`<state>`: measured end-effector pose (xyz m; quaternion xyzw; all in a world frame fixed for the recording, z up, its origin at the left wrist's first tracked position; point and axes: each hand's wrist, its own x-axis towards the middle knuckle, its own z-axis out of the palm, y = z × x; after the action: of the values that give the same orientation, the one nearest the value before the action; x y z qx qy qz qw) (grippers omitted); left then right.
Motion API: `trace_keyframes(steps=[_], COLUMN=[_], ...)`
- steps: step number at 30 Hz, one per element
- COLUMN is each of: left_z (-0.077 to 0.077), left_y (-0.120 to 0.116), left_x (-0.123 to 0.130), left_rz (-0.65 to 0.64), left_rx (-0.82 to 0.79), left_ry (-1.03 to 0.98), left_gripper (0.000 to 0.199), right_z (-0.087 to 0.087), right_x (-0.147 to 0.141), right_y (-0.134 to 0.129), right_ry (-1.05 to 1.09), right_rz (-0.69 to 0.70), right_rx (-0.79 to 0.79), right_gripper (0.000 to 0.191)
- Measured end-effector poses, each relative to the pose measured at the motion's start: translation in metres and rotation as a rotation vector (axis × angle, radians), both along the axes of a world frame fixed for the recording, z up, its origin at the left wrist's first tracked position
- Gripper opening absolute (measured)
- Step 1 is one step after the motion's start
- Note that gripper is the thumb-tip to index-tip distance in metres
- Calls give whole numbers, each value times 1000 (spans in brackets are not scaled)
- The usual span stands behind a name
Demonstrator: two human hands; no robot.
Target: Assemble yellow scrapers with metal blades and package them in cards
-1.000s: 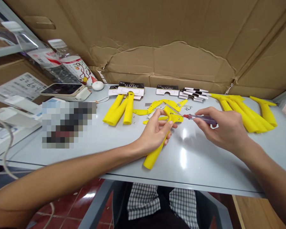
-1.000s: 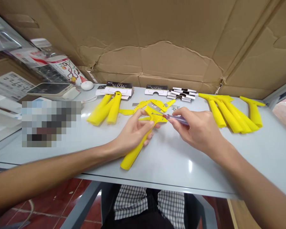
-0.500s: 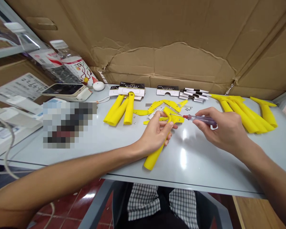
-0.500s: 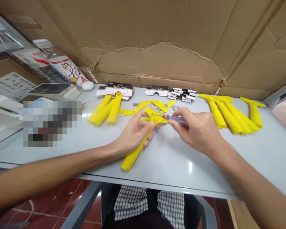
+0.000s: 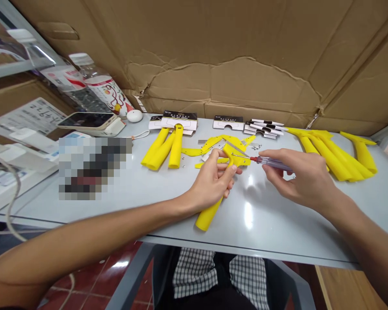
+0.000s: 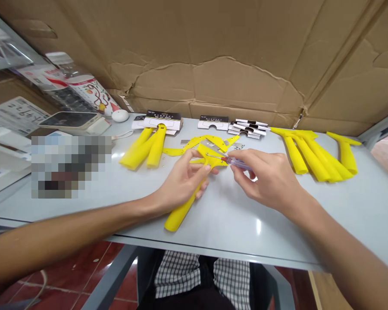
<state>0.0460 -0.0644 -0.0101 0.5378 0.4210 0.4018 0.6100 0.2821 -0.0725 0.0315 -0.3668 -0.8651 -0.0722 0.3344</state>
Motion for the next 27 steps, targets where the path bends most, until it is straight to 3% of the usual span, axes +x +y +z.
trace_keyframes(steps=[5, 12, 27], left_z=[3, 3, 1], left_y=[1, 1, -1], left_x=[0, 0, -2], left_rz=[-3, 8, -22], left_rx=[-34, -57, -31], left_ry=[13, 12, -6], left_gripper=[22, 22, 36], right_z=[-2, -4, -5], right_x=[3, 4, 4], right_y=[2, 5, 4], right_ry=[-44, -6, -109], right_rz=[30, 16, 69], right_rx=[-61, -20, -180], right_gripper=[25, 23, 35])
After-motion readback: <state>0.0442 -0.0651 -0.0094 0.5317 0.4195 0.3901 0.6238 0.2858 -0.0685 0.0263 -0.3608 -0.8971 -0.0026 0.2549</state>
